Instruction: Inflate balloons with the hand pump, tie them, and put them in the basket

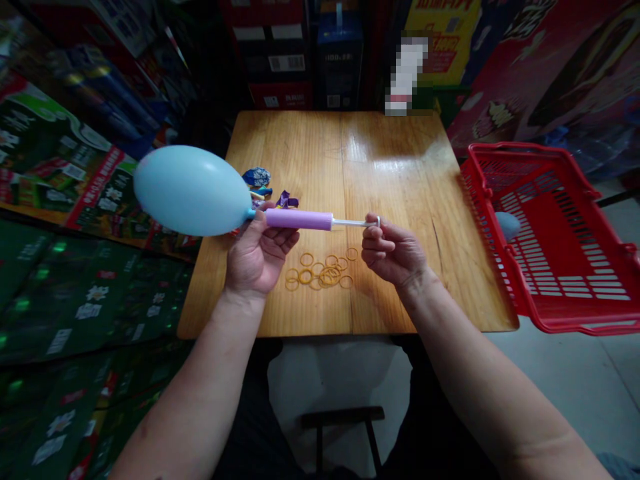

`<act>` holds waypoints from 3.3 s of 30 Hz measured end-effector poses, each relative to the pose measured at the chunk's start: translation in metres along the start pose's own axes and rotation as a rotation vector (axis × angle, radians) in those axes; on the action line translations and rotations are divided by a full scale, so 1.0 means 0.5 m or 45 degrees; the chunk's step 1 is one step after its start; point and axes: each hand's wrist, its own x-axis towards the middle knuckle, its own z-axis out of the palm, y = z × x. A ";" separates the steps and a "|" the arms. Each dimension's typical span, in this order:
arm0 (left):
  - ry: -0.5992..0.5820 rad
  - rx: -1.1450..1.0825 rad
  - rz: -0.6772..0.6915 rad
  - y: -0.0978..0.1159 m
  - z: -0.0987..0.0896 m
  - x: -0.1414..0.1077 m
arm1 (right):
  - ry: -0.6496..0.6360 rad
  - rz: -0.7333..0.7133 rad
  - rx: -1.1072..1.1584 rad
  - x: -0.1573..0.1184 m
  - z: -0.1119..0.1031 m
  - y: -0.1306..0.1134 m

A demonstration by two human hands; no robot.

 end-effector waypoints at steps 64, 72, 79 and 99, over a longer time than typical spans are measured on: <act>-0.042 -0.006 -0.063 -0.022 0.003 -0.007 | -0.089 0.020 0.005 0.006 -0.001 0.025; -0.090 -0.060 -0.101 -0.028 0.008 -0.010 | -0.045 0.087 -0.014 0.008 0.006 0.040; -0.036 -0.025 -0.023 -0.013 0.003 -0.002 | 0.000 0.020 0.060 -0.002 0.002 0.006; -0.051 0.003 -0.101 -0.016 0.004 -0.011 | 0.074 -0.023 -0.040 0.003 0.005 0.016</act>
